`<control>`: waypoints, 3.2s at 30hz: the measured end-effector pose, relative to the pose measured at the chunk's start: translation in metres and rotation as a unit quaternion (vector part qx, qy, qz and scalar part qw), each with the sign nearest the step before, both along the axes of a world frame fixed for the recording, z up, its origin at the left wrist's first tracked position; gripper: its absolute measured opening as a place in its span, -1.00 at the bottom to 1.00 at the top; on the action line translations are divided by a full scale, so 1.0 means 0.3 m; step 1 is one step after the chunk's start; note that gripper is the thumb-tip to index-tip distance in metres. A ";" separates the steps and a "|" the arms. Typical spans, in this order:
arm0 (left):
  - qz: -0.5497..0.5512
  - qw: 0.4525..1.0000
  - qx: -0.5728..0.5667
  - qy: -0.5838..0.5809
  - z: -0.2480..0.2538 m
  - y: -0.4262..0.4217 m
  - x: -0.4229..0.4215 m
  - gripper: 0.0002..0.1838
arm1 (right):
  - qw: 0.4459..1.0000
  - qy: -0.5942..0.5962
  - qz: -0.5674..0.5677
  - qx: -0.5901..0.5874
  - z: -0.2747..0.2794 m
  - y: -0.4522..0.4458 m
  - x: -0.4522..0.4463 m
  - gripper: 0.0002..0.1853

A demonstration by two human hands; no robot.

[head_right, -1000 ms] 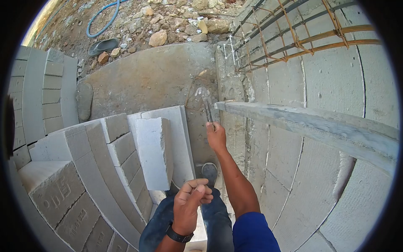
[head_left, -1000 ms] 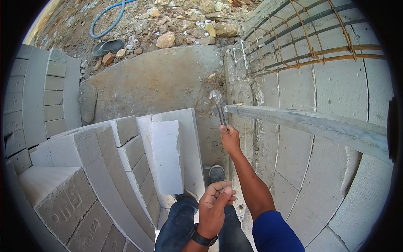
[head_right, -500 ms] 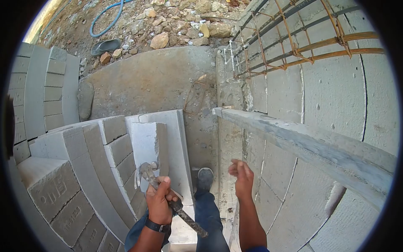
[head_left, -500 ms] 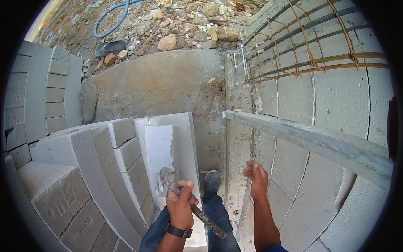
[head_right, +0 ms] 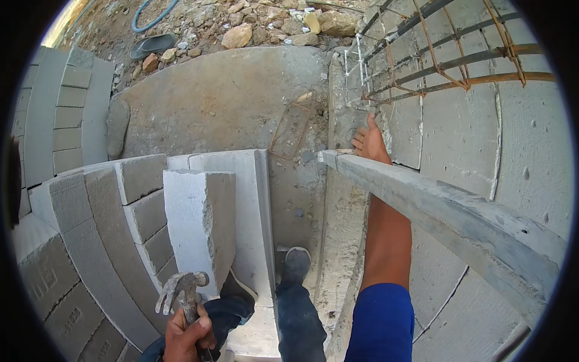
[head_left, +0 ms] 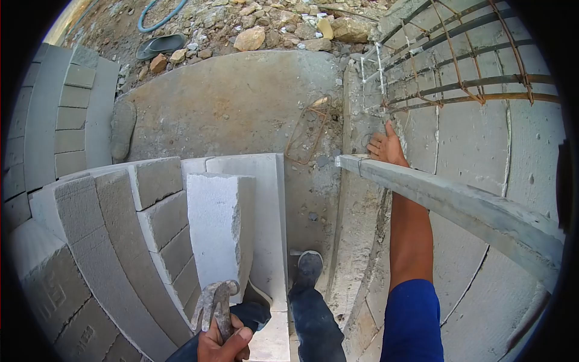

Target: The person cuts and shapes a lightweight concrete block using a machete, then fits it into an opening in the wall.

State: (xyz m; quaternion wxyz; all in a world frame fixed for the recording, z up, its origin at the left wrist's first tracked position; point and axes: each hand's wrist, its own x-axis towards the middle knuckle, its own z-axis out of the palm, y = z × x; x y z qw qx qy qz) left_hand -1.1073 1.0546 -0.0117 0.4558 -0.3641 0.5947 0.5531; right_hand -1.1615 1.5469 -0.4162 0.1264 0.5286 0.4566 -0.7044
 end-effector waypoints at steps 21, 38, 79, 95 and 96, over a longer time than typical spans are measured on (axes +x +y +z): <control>-0.087 0.987 -0.061 0.123 -0.086 0.091 0.146 -0.56 | 0.947 0.220 0.046 -0.231 1.229 -1.221 0.658 -0.29; -0.392 0.704 -0.410 0.428 -0.387 -0.094 0.036 0.31 | 0.915 -0.067 0.321 0.235 0.746 -1.570 0.970 -0.57; -0.381 0.795 -0.371 0.293 -0.466 -0.433 0.644 0.58 | 0.929 0.107 0.269 0.230 0.881 -1.305 0.845 -0.43; -0.359 0.798 -0.426 0.228 -0.395 -0.448 0.802 0.48 | 0.970 -0.091 0.184 -0.131 0.602 -1.412 1.082 -0.54; -0.370 0.791 -0.434 0.221 -0.398 -0.492 0.843 0.51 | 0.969 -0.093 0.199 -0.115 0.582 -1.463 1.125 -0.55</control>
